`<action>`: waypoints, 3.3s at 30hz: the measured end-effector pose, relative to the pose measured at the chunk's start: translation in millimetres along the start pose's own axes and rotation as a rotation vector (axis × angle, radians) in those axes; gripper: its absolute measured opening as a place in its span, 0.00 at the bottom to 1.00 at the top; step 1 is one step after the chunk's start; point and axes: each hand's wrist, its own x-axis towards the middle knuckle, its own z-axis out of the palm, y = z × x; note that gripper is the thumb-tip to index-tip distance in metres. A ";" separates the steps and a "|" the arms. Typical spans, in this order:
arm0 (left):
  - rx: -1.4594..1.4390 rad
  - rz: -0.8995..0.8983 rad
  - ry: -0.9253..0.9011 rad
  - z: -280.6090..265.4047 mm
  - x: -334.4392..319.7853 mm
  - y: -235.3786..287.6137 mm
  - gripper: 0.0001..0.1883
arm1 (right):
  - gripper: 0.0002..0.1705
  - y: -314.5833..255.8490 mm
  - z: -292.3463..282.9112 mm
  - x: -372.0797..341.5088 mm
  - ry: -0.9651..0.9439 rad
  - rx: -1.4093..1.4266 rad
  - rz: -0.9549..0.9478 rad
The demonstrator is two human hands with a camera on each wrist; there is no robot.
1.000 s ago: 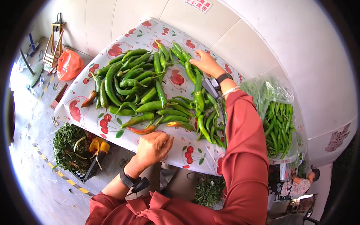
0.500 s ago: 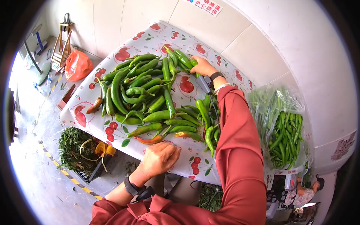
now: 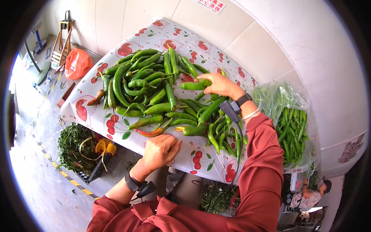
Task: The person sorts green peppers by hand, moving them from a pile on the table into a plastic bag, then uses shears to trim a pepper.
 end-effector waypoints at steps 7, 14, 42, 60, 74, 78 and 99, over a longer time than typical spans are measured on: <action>-0.031 0.005 0.018 -0.3 -0.2 -0.4 0.13 | 0.26 -30.0 -15.3 8.1 -0.044 0.109 -0.097; -0.050 0.009 0.037 -0.1 -0.5 -0.2 0.13 | 0.29 -49.5 10.1 92.1 0.186 0.032 0.007; -0.084 0.039 0.033 0.0 -1.8 -3.4 0.13 | 0.26 12.6 16.4 82.8 0.544 -0.010 0.176; -0.037 0.000 -0.010 0.6 -0.8 -0.3 0.12 | 0.16 8.5 -6.3 3.3 0.584 1.053 0.030; 0.050 -0.092 -0.013 6.6 -3.9 3.7 0.13 | 0.17 6.4 56.3 -217.7 0.867 0.912 0.147; 0.083 -0.088 0.000 10.1 -5.6 1.0 0.13 | 0.22 27.4 47.0 -279.6 1.136 0.722 0.249; 0.174 -0.151 0.015 14.9 -5.4 0.8 0.11 | 0.49 208.0 -29.0 -432.9 1.126 -0.478 1.042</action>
